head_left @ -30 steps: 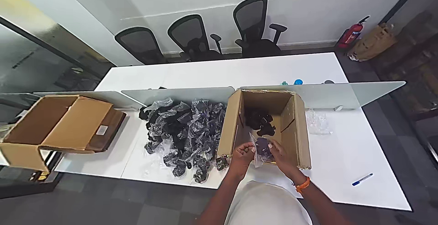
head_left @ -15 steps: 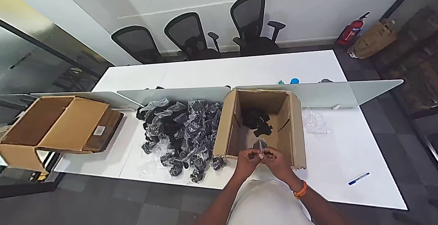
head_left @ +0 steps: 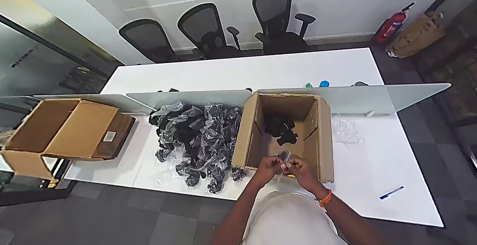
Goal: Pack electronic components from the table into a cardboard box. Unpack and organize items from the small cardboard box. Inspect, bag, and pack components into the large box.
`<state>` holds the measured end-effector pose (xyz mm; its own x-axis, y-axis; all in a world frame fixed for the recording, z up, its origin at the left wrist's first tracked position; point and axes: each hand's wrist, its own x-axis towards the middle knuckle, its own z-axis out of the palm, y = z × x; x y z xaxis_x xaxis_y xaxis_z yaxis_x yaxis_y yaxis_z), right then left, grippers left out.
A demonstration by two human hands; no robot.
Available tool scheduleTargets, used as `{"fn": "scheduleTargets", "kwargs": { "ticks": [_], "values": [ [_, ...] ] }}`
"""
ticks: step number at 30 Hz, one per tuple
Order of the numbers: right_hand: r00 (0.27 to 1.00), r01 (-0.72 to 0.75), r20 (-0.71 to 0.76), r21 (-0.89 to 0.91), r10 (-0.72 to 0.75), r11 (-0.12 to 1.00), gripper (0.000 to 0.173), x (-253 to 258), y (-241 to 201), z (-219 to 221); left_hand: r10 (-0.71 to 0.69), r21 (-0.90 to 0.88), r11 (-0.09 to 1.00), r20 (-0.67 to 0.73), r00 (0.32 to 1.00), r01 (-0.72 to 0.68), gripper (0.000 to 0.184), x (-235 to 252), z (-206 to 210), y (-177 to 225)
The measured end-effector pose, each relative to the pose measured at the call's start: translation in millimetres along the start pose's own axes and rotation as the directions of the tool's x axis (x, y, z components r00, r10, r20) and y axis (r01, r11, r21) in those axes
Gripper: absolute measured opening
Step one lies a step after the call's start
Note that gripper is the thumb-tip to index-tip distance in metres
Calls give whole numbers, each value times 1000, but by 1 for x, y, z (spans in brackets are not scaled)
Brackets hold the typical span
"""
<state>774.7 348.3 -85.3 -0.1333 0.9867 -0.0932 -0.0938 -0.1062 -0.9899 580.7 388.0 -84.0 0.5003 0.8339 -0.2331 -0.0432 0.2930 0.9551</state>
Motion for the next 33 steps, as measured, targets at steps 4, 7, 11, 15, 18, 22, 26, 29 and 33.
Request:
{"fn": "scheduleTargets", "kwargs": {
  "ticks": [4, 7, 11, 15, 18, 22, 26, 29, 33],
  "values": [
    [997, 43, 55, 25, -45, 999, 13, -2, 2, -3, -8, -50, 999, 87, 996, 12, 7, 3, -2, -3],
    [995, 48, 83, 30, -50, 998, 15, -1, 2, -5, 20, -71, 997, 102, 995, -13, 7, 3, -3, -4],
    [992, 76, 95, 39, -79, 996, 15, 1, 5, -5, 39, -69, 997, 85, 996, -33, 8, 2, -1, -4],
    [992, 96, 79, 30, -98, 995, 16, 2, 3, -6, 74, -84, 994, 13, 997, -73, 9, -1, 6, -3],
    [997, 74, -30, -9, -74, 997, 16, -1, 1, -22, 68, -42, 996, -204, 977, -78, 11, -9, -9, 7],
    [996, 69, -50, -132, -77, 989, 16, -10, -10, -62, 56, 52, 998, -239, 969, -45, 9, -25, -43, 24],
    [996, 89, 18, -320, -88, 943, 14, -18, -23, -74, 59, 77, 996, -113, 992, -51, 6, -37, -42, 38],
    [982, 191, 97, -429, -165, 883, 21, -24, -34, -50, 95, 23, 995, -72, 993, -93, 5, -37, -29, 40],
    [963, 259, 217, -611, -157, 748, 32, -25, -38, -7, 127, 11, 992, -26, 992, -127, 6, -37, -9, 49]
  ]
}}
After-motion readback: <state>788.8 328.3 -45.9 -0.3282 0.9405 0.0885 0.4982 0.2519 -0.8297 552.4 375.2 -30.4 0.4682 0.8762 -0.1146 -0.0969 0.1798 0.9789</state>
